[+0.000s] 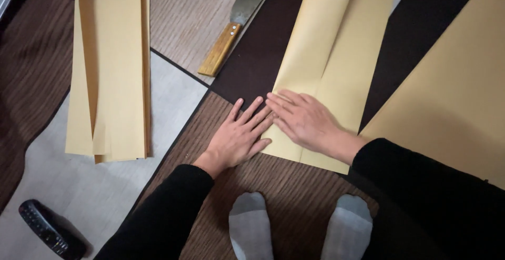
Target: Folding long sheets of yellow paper and cutting them into strips using a large knife.
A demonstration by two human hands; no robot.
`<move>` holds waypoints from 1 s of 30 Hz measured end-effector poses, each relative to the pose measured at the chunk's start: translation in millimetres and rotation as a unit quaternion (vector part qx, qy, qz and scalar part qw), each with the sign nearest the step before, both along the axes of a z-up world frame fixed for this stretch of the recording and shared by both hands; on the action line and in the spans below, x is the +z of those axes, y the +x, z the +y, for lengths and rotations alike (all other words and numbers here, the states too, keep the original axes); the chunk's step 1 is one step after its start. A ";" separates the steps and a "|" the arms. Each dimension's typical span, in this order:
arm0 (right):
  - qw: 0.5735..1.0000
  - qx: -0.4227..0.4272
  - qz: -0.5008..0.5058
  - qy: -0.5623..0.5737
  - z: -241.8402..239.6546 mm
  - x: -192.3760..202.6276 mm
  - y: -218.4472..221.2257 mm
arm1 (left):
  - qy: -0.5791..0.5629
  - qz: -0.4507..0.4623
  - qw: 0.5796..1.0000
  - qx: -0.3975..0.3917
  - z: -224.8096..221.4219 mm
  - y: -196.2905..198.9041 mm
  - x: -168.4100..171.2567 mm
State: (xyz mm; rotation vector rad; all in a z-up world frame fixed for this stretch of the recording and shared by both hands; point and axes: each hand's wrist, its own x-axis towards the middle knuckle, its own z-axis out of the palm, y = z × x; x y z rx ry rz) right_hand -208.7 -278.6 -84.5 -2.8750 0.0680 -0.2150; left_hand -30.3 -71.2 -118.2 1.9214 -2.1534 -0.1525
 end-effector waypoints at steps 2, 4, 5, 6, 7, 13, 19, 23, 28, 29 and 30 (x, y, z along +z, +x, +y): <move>1.000 0.002 -0.022 -0.006 -5.6 0.8 3.8 | 0.004 0.005 1.000 0.001 0.4 -0.3 0.3; 0.999 0.003 -0.046 -0.013 -10.9 -1.5 7.5 | 0.008 0.009 1.000 -0.001 0.1 2.0 2.1; 0.998 0.009 -0.059 -0.022 -13.3 -3.8 7.2 | 0.009 0.012 1.000 -0.001 0.0 1.7 3.4; 0.997 0.016 -0.071 -0.032 -15.8 -6.2 6.7 | 0.010 0.016 1.000 -0.002 -0.2 1.3 4.7; 0.997 0.016 -0.069 -0.032 -16.2 -5.3 6.4 | 0.009 0.017 1.000 -0.002 -0.2 1.2 4.3; 0.999 0.013 -0.043 -0.029 -23.5 -3.2 6.4 | -0.002 0.013 1.000 -0.006 -0.2 1.5 1.9; 0.999 0.023 -0.020 -0.037 -8.0 -10.6 -6.4 | -0.007 0.011 1.000 -0.004 0.5 1.2 -3.2; 1.000 0.006 0.011 -0.020 -16.2 -8.2 -3.1 | -0.002 0.011 1.000 -0.002 0.4 0.5 -1.6; 0.999 -0.007 0.031 -0.032 -43.3 -11.8 15.8 | 0.005 0.004 1.000 -0.004 -1.1 1.5 0.3; 0.999 -0.014 0.039 -0.033 -49.2 -14.7 18.7 | 0.007 0.002 1.000 -0.004 -0.9 1.1 0.9; 0.998 -0.021 0.047 -0.034 -55.0 -17.6 21.4 | 0.009 0.000 1.000 -0.003 -0.6 0.6 1.6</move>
